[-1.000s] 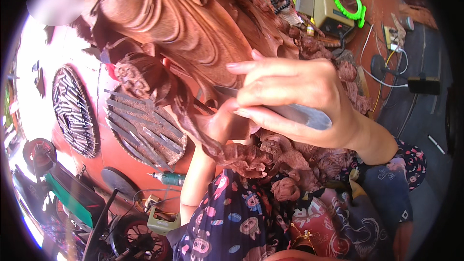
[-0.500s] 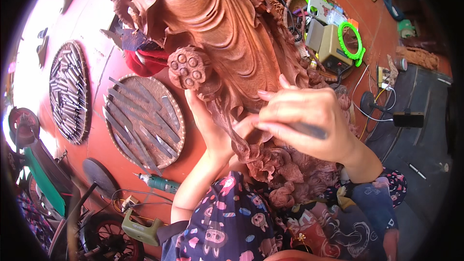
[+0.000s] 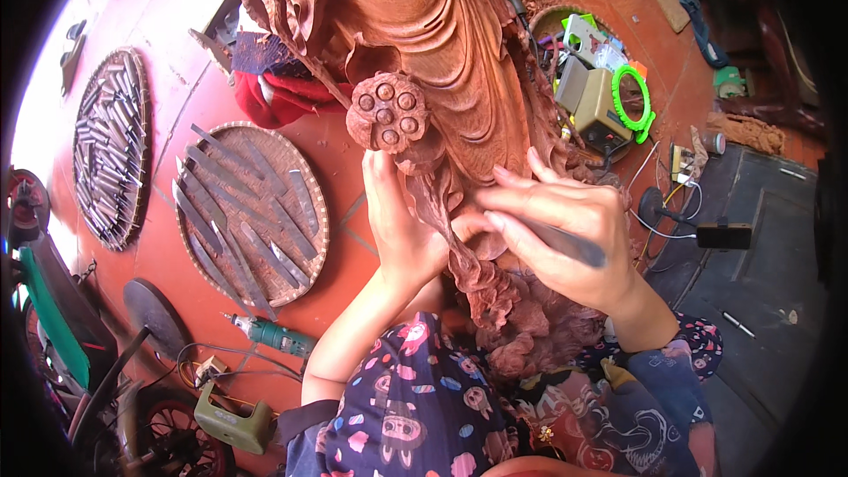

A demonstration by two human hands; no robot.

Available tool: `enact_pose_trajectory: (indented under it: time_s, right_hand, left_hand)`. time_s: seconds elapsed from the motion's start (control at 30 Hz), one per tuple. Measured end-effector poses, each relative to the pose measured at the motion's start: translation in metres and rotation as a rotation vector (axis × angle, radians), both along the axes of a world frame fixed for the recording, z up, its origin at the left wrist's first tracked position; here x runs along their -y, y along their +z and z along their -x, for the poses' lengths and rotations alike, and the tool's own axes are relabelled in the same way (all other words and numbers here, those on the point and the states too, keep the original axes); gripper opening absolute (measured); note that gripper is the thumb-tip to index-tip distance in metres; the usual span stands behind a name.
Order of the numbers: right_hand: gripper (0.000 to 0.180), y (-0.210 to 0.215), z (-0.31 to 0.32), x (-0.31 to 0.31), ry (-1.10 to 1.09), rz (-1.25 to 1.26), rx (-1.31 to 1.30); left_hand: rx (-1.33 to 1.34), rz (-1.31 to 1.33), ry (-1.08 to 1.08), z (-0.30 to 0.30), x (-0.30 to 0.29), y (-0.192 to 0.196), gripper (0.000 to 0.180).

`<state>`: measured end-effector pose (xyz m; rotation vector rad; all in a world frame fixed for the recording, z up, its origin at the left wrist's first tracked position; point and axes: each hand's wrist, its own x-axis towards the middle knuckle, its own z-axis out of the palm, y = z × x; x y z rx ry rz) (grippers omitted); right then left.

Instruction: The person is carving a wooden sculpture using a chisel. They hold the sculpture with one hand and use the chisel with the other to refine details on the surface. The person occasionally pauses to brush away wood shavings.

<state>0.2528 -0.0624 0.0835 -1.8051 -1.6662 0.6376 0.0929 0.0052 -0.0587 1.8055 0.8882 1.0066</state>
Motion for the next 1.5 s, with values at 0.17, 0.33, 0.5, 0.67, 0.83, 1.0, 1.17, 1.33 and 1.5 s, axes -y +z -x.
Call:
enact_pose_trajectory:
  time_s: [0.17,0.33,0.5,0.67,0.83,1.0,1.17,1.33,1.5]
  right_hand:
    - [0.016,-0.003,0.003,-0.003,-0.059,-0.03,-0.069]
    - [0.017,-0.001,0.003,0.0,-0.078,-0.005,-0.077]
    - [0.015,0.001,0.008,-0.004,-0.151,0.032,-0.128]
    - [0.016,-0.002,0.007,-0.001,-0.097,-0.049,-0.074]
    - [0.015,0.002,0.012,-0.007,-0.207,-0.005,-0.121]
    - [0.013,-0.002,0.004,0.002,-0.051,-0.019,-0.087]
    - [0.013,-0.002,0.011,-0.004,-0.201,-0.039,-0.115]
    - [0.013,-0.003,0.009,-0.003,-0.144,0.014,-0.127]
    - [0.014,-0.004,0.011,-0.003,-0.249,-0.059,-0.164]
  left_hand:
    - [-0.098,-0.242,0.093,-0.006,-0.004,0.001,0.122]
    - [-0.133,-0.186,0.106,-0.008,0.002,0.008,0.122]
    - [-0.124,-0.219,0.111,-0.007,0.0,0.01,0.119]
    - [-0.08,-0.18,0.122,-0.013,0.001,0.012,0.117]
    - [-0.024,-0.147,0.127,-0.014,-0.002,0.009,0.119]
    - [-0.012,-0.201,0.061,-0.006,0.0,0.011,0.121]
    - [0.005,-0.135,0.104,-0.017,-0.002,0.014,0.122]
    - [0.02,-0.194,0.087,-0.009,-0.003,0.013,0.121]
    - [0.183,-0.036,0.153,-0.027,0.001,0.002,0.12]
